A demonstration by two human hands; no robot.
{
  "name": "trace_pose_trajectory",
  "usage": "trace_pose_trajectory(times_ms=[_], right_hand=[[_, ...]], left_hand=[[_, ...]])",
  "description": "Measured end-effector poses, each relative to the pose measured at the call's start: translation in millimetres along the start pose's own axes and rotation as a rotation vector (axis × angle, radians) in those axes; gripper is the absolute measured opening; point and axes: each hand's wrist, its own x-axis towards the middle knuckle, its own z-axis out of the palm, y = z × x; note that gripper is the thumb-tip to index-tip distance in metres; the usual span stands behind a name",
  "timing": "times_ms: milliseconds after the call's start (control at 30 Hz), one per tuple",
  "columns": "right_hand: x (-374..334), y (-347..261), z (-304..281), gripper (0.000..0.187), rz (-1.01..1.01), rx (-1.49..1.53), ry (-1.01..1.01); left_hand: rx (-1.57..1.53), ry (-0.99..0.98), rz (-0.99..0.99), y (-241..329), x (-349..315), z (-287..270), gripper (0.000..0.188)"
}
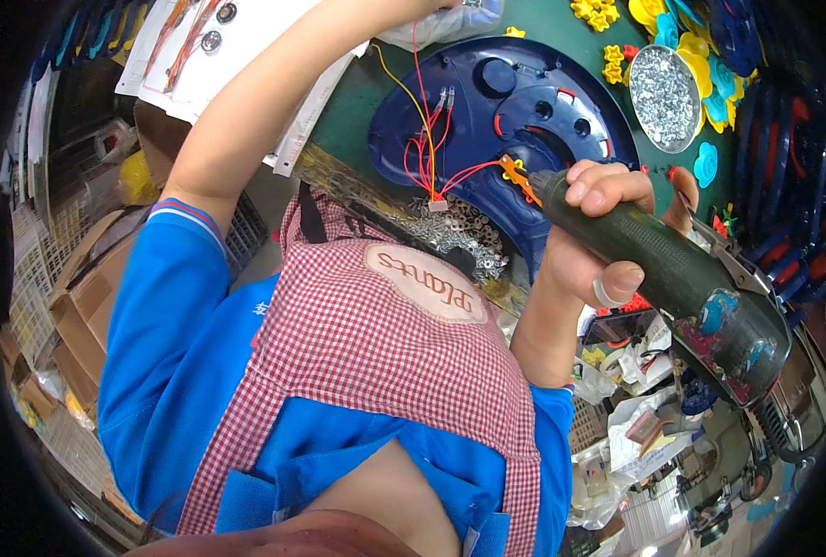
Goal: The person uses a soldering iron to attach small decorative plastic pieces to a blue plastic base while connecting wires. They repeatedly pick up pieces, position them, and solder them in place, then place the base aside and repeat the process.
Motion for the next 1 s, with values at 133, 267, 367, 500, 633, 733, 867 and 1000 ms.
trace_pose_trajectory(times_ms=[133,267,367,500,633,733,867,1000], right_hand=[[2,3,2,0.095,0.002,0.055,-0.016],[7,6,14,0.093,0.014,0.062,-0.034],[8,3,16,0.092,0.022,0.050,-0.034],[2,4,21,0.092,-0.007,0.248,-0.040],[4,-3,34,0.086,0.052,0.317,-0.159],[2,-4,42,0.085,0.058,0.247,-0.177],[-1,-5,42,0.087,0.034,0.222,-0.192],[-4,-5,46,0.097,0.017,0.243,-0.125]], left_hand=[[-0.175,0.035,0.019,-4,-3,7,0.018],[-0.286,0.202,0.015,-5,-5,19,0.017],[-0.638,0.544,0.175,2,-8,73,0.011],[-0.715,0.308,0.317,53,-91,68,0.023],[-0.782,0.433,0.378,67,-101,78,0.023],[-0.777,0.453,0.384,68,-101,78,0.022],[-0.798,0.485,0.421,64,-103,81,0.020],[-0.783,0.468,0.416,64,-101,79,0.017]])
